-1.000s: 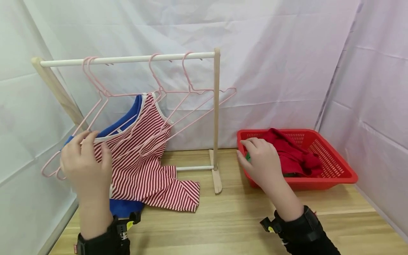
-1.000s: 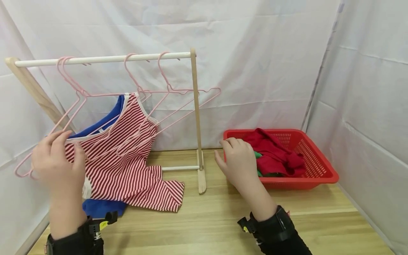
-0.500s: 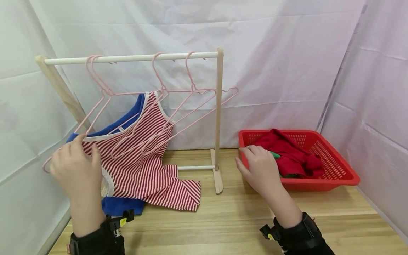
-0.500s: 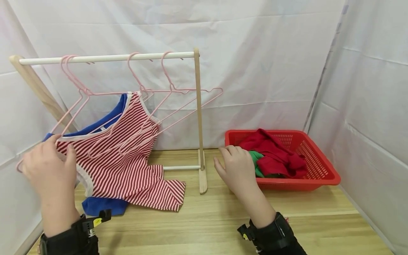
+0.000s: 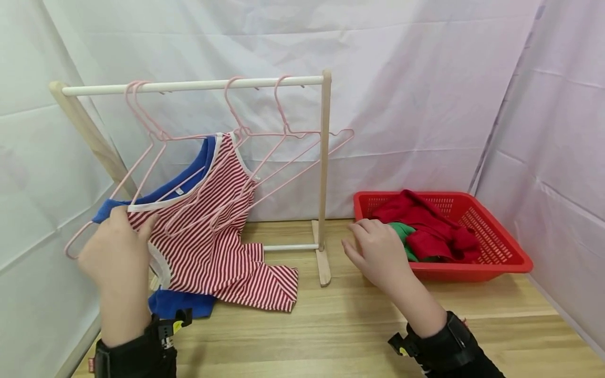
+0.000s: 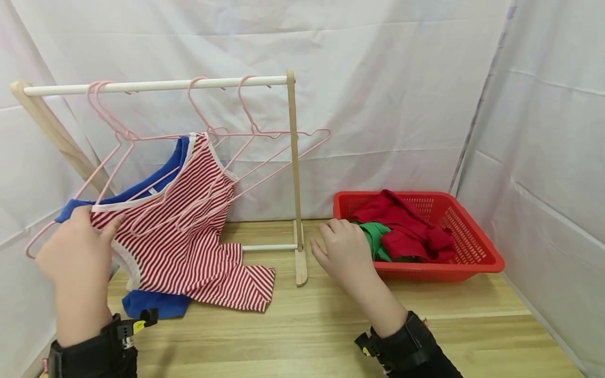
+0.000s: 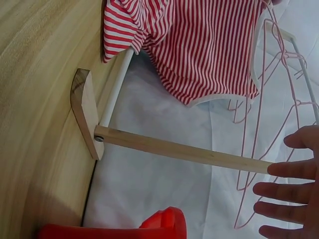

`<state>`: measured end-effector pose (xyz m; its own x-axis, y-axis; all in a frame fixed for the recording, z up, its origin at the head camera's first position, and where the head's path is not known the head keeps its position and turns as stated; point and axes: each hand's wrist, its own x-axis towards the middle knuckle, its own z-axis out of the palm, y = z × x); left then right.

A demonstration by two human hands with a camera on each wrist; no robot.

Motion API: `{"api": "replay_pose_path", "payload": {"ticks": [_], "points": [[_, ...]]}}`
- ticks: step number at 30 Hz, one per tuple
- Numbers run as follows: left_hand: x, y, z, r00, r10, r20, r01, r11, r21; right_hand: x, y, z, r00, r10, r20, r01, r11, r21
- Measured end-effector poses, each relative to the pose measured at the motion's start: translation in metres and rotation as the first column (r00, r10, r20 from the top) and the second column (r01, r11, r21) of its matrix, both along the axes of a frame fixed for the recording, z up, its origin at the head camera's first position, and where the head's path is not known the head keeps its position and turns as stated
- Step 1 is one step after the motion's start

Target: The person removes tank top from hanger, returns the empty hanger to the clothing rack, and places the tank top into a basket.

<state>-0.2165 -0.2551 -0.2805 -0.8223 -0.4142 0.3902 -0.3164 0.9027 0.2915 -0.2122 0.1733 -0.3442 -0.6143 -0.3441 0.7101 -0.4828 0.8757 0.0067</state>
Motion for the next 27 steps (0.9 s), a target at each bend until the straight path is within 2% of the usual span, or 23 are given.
{"api": "replay_pose_path", "payload": {"ticks": [2, 6, 12, 16, 21, 27], "points": [[0.000, -0.003, 0.004, 0.997, -0.022, 0.080, 0.023, 1.000, -0.006, 0.000, -0.001, 0.000, 1.000, 0.008, 0.007, -0.008, 1.000, 0.006], [0.001, -0.006, 0.006, 0.990, -0.067, 0.123, 0.069, 0.997, -0.014, -0.001, -0.003, 0.000, 1.000, 0.025, 0.004, -0.025, 1.000, 0.016], [0.000, -0.004, 0.001, 0.995, -0.096, 0.041, 0.096, 0.995, -0.003, -0.002, -0.005, -0.001, 0.999, 0.047, -0.015, -0.047, 0.999, 0.024], [-0.001, -0.003, -0.001, 0.991, -0.119, 0.054, 0.119, 0.993, 0.008, -0.001, -0.006, -0.002, 0.998, 0.057, -0.023, -0.056, 0.998, 0.022], [0.000, -0.002, -0.005, 0.992, -0.120, 0.044, 0.121, 0.992, -0.025, -0.001, -0.007, -0.001, 0.998, 0.063, -0.021, -0.062, 0.998, 0.023], [0.001, 0.000, -0.011, 0.992, -0.119, -0.048, 0.116, 0.991, -0.059, -0.001, -0.008, -0.002, 0.999, 0.041, 0.007, -0.041, 0.999, 0.020]]}}
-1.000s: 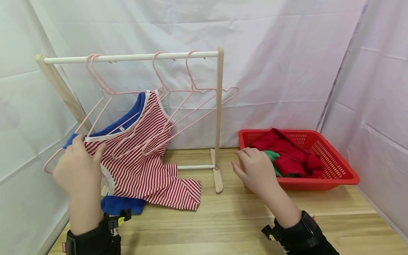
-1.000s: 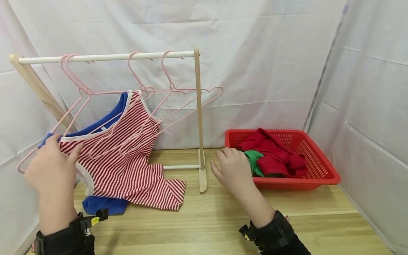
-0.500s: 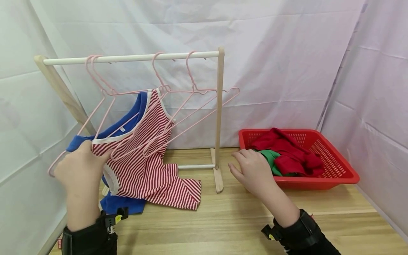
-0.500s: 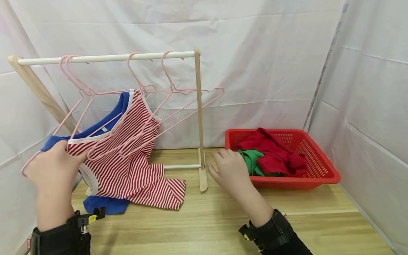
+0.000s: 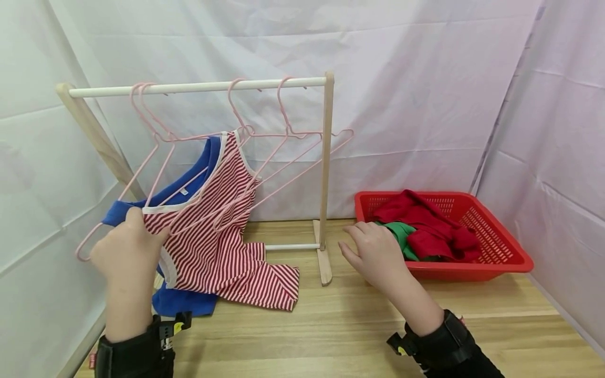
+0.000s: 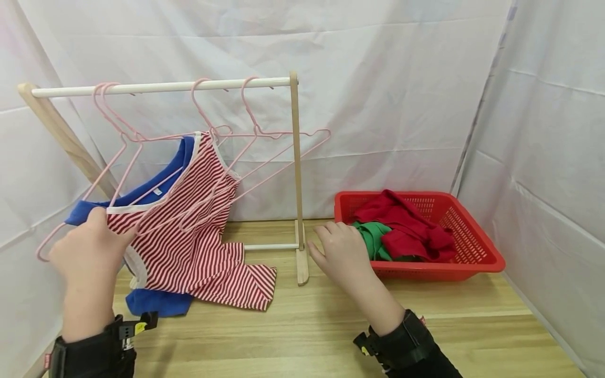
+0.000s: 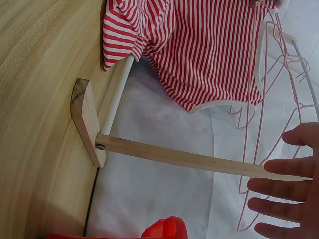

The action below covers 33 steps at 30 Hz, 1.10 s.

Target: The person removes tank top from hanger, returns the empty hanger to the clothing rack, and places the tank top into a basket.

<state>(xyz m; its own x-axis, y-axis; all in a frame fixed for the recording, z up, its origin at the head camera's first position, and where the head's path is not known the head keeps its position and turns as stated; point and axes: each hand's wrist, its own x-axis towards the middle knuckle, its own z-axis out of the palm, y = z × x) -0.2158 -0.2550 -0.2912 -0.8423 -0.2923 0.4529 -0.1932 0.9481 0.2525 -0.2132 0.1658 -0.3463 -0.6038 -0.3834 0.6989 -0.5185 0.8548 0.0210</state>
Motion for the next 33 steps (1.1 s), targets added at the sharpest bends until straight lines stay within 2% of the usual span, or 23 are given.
{"api": "replay_pose_path", "payload": {"ticks": [3, 6, 11, 15, 20, 22, 28, 33], "points": [[-0.002, 0.004, -0.002, 0.997, 0.009, -0.075, -0.010, 1.000, -0.010, -0.001, 0.001, 0.000, 1.000, -0.015, 0.013, 0.015, 1.000, -0.009], [-0.005, 0.008, -0.005, 0.985, -0.001, -0.172, -0.003, 1.000, -0.025, -0.002, 0.002, -0.002, 0.999, -0.027, 0.026, 0.028, 0.999, -0.023], [-0.008, 0.013, -0.007, 0.948, -0.032, -0.316, 0.019, 0.999, -0.044, -0.003, 0.004, -0.005, 0.998, -0.032, 0.049, 0.034, 0.998, -0.047], [-0.006, 0.014, -0.008, 0.922, -0.053, -0.383, 0.036, 0.998, -0.052, -0.006, 0.007, -0.010, 0.998, -0.020, 0.061, 0.024, 0.997, -0.067], [-0.003, 0.012, -0.013, 0.877, -0.139, -0.460, 0.089, 0.988, -0.129, -0.009, 0.012, -0.016, 0.998, 0.009, 0.065, -0.002, 0.995, -0.097], [-0.001, 0.011, -0.016, 0.867, -0.164, -0.471, 0.105, 0.983, -0.149, -0.010, 0.014, -0.018, 0.997, 0.018, 0.069, -0.011, 0.995, -0.103], [0.003, 0.012, -0.022, 0.895, -0.183, -0.407, 0.144, 0.982, -0.126, -0.010, 0.017, -0.022, 0.995, 0.032, 0.093, -0.023, 0.995, -0.097], [0.005, 0.014, -0.030, 0.905, -0.223, -0.362, 0.194, 0.974, -0.116, -0.010, 0.019, -0.023, 0.995, 0.036, 0.090, -0.028, 0.996, -0.089]]}}
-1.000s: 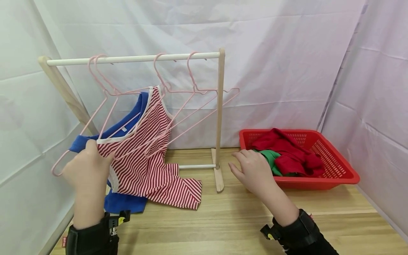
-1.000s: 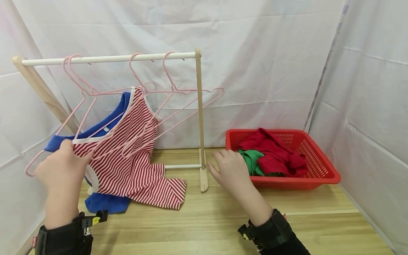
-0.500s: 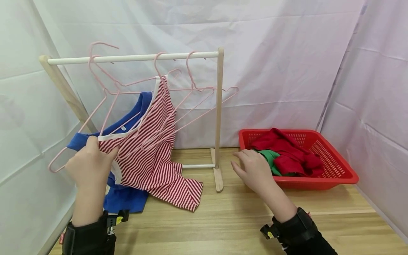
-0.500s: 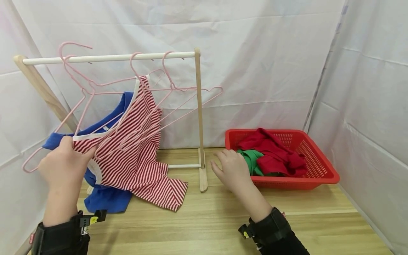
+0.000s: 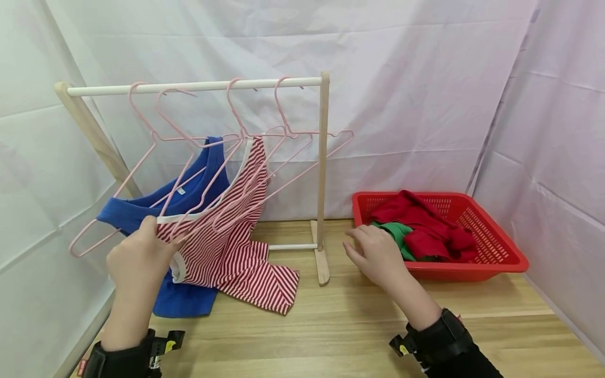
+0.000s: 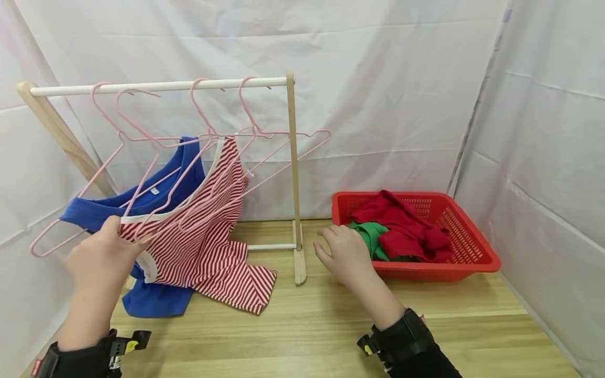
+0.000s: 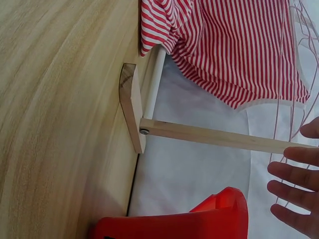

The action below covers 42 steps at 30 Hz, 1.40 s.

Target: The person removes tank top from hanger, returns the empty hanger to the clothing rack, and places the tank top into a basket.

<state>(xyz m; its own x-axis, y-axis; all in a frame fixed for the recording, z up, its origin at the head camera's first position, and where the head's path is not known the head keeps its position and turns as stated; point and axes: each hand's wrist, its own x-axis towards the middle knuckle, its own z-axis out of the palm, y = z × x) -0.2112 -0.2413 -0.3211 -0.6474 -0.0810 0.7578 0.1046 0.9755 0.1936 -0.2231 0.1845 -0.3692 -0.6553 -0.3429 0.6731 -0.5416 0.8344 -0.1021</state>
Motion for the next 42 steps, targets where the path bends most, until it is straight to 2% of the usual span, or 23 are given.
{"api": "replay_pose_path", "payload": {"ticks": [3, 11, 21, 24, 29, 36, 42], "points": [[0.000, 0.001, -0.005, 1.000, -0.019, 0.025, 0.019, 1.000, -0.017, 0.001, 0.001, -0.001, 1.000, 0.001, 0.001, -0.001, 1.000, 0.004], [0.000, 0.001, -0.013, 0.995, -0.003, 0.096, 0.005, 1.000, -0.016, 0.003, 0.003, -0.002, 1.000, -0.012, 0.028, 0.012, 1.000, 0.005], [-0.004, -0.004, -0.022, 0.977, -0.004, 0.214, -0.002, 1.000, 0.028, 0.004, 0.004, -0.005, 0.997, -0.029, 0.065, 0.028, 1.000, 0.014], [-0.004, -0.005, -0.023, 0.955, -0.013, 0.296, -0.005, 0.998, 0.058, 0.005, 0.004, -0.005, 0.997, -0.028, 0.070, 0.027, 1.000, 0.014], [-0.002, -0.008, -0.023, 0.897, -0.047, 0.439, 0.000, 0.994, 0.107, 0.005, 0.005, -0.006, 0.997, -0.030, 0.077, 0.029, 0.999, 0.013], [-0.002, -0.014, -0.030, 0.858, -0.117, 0.500, 0.044, 0.987, 0.156, 0.004, 0.006, -0.008, 0.995, -0.040, 0.088, 0.039, 0.999, 0.021], [-0.006, -0.021, -0.037, 0.812, -0.207, 0.545, 0.109, 0.972, 0.206, 0.003, 0.008, -0.009, 0.994, -0.053, 0.099, 0.051, 0.998, 0.021]]}}
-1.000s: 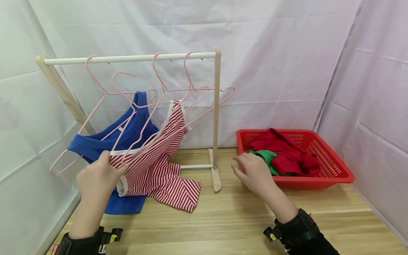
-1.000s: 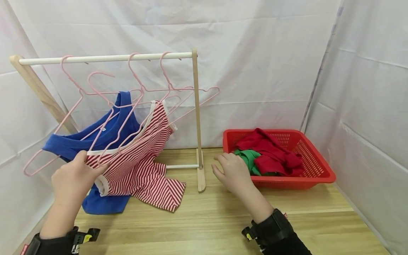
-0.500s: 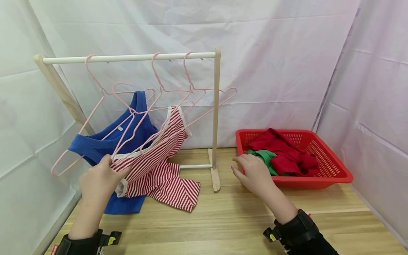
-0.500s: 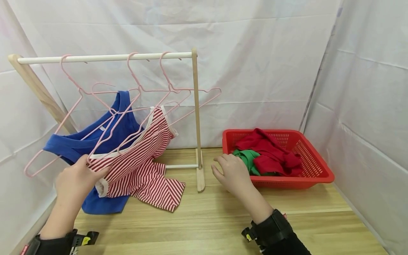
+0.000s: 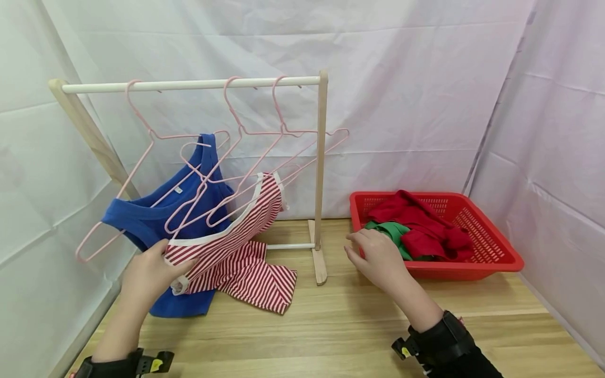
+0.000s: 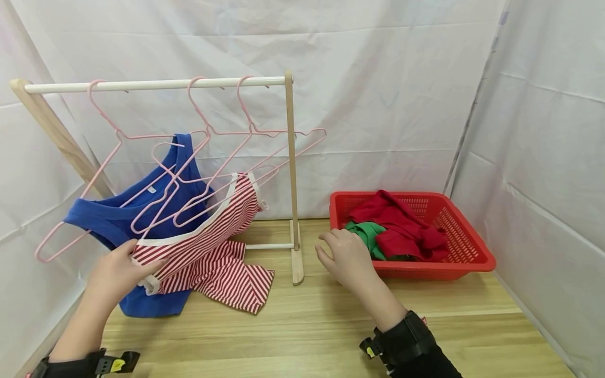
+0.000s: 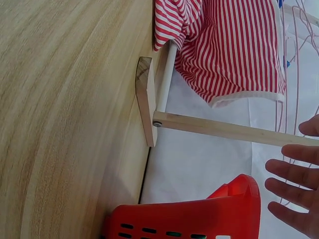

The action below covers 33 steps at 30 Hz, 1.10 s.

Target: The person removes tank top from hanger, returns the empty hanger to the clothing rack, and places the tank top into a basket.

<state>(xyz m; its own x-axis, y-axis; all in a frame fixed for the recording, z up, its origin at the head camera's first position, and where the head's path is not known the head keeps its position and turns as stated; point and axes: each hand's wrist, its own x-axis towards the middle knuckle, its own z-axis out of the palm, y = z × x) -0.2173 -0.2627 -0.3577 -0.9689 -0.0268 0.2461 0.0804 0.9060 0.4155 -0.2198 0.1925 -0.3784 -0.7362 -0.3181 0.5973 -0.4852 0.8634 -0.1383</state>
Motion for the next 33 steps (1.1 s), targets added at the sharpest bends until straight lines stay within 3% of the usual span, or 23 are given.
{"api": "replay_pose_path", "payload": {"ticks": [6, 12, 21, 29, 33], "points": [[-0.003, -0.009, -0.010, 0.994, -0.092, 0.061, 0.087, 0.993, 0.078, 0.000, 0.000, -0.001, 1.000, -0.006, 0.024, 0.006, 1.000, -0.018], [-0.001, -0.016, -0.018, 0.982, -0.140, 0.125, 0.124, 0.984, 0.125, 0.002, -0.001, -0.003, 0.999, 0.000, 0.050, 0.001, 0.999, -0.032], [-0.001, -0.019, -0.026, 0.970, -0.194, 0.147, 0.171, 0.973, 0.156, 0.002, -0.001, -0.002, 0.999, 0.032, -0.005, -0.032, 0.997, -0.072], [0.001, -0.024, -0.032, 0.944, -0.273, 0.185, 0.209, 0.929, 0.306, 0.002, -0.003, -0.003, 0.996, 0.069, -0.058, -0.074, 0.993, -0.094], [0.000, -0.023, -0.034, 0.929, -0.325, 0.175, 0.259, 0.912, 0.316, 0.001, -0.004, -0.004, 0.993, 0.079, -0.084, -0.088, 0.990, -0.114]]}}
